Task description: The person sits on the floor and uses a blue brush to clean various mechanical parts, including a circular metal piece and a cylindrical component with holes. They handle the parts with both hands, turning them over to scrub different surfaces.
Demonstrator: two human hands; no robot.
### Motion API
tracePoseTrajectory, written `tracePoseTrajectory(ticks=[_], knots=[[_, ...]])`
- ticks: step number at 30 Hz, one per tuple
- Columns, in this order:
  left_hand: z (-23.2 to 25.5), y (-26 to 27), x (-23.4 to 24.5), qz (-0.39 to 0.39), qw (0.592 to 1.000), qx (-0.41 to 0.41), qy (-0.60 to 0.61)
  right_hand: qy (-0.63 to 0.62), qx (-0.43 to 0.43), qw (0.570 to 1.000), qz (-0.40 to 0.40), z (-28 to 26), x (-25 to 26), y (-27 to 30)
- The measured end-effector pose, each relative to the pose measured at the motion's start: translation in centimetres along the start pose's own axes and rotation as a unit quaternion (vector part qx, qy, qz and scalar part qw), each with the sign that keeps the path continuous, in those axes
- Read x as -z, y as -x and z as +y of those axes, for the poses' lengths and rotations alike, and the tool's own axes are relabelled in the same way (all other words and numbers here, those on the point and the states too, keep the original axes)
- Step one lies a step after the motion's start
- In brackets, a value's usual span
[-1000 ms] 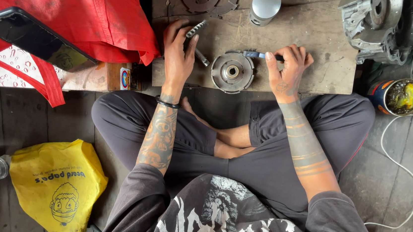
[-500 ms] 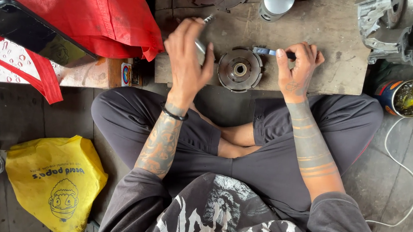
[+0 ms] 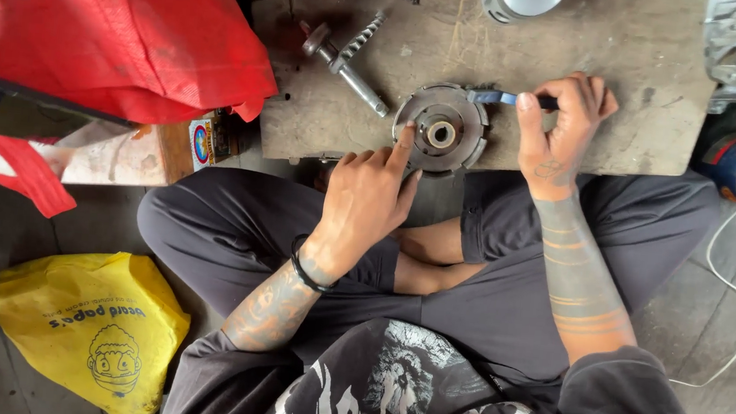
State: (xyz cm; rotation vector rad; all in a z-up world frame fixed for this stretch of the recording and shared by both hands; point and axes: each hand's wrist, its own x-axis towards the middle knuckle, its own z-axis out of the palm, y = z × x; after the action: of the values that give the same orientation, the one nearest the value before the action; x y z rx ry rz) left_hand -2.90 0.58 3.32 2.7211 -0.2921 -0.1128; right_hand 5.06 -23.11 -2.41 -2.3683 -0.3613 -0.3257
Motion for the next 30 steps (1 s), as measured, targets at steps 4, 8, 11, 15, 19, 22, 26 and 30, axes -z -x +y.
tracePoseTrajectory(ticks=[4,8,11,15,19,22,26,30], knots=[[-0.3,-0.1,0.2,-0.039,0.999,0.016,0.013,-0.001,-0.01,1.0,-0.021,-0.2,0.1,-0.3],[-0.3,-0.1,1.1,-0.065,0.997,0.017,0.031,-0.009,-0.022,0.999,-0.047,-0.4,0.3,-0.5],[-0.4,0.0,1.4,-0.084,0.995,0.015,0.049,-0.011,-0.027,0.998,-0.057,-0.1,0.3,-0.4],[-0.5,-0.5,1.8,-0.099,0.991,0.01,0.094,-0.011,-0.03,0.998,-0.06,0.4,0.3,-0.1],[-0.7,-0.9,0.7,-0.101,0.989,-0.001,0.105,-0.012,-0.033,0.997,-0.066,0.6,0.3,-0.1],[-0.8,-1.3,0.1,-0.077,0.993,-0.016,0.086,-0.013,-0.031,0.997,-0.069,0.7,0.3,-0.1],[-0.7,-1.4,0.0,-0.07,0.995,-0.023,0.072,-0.02,-0.032,0.997,-0.065,0.8,0.3,0.1],[-0.6,-1.4,-0.3,-0.067,0.995,-0.031,0.06,-0.022,-0.028,0.998,-0.055,1.3,0.2,0.4]])
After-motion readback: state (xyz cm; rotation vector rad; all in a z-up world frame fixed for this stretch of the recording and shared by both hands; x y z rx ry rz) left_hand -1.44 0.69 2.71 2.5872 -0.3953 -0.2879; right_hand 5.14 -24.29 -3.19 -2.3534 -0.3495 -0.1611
